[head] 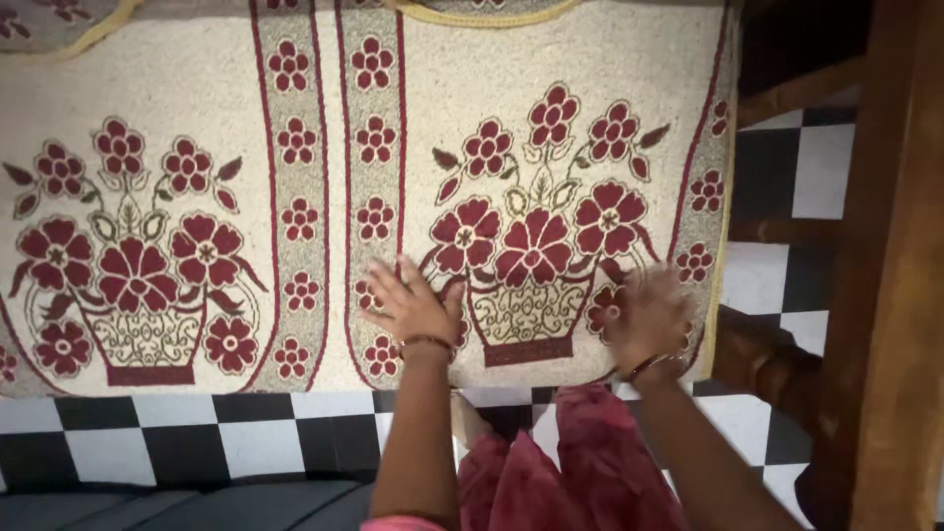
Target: The person picks up several decorative pillows from a bed and places them onto a nearby sofa. They handle the pillows one by one, arranging them in a row on the sofa seat.
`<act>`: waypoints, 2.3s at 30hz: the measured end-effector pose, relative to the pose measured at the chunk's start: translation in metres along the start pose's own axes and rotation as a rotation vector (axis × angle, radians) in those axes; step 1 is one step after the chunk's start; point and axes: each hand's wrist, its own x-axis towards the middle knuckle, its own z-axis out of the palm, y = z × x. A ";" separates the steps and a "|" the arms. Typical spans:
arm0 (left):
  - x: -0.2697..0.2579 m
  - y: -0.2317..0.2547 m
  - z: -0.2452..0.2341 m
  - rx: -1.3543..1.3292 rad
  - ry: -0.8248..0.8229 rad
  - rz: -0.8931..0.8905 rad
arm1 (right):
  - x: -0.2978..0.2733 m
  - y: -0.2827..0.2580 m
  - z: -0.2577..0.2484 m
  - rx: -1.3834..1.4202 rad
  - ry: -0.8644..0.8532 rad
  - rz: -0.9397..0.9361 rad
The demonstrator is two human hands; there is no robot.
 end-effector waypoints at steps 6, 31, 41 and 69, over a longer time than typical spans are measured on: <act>-0.090 -0.032 0.042 -0.002 -0.134 0.481 | -0.043 -0.035 -0.004 -0.175 -0.289 -0.355; -0.354 -0.131 -0.143 -0.401 0.291 0.225 | -0.258 -0.148 -0.257 0.370 0.136 -0.807; -0.436 -0.134 -0.221 -0.106 0.800 -0.083 | -0.271 -0.189 -0.309 1.394 -0.646 -0.710; -0.628 -0.223 -0.118 0.020 0.865 -0.760 | -0.494 -0.275 -0.281 1.165 -1.194 -0.961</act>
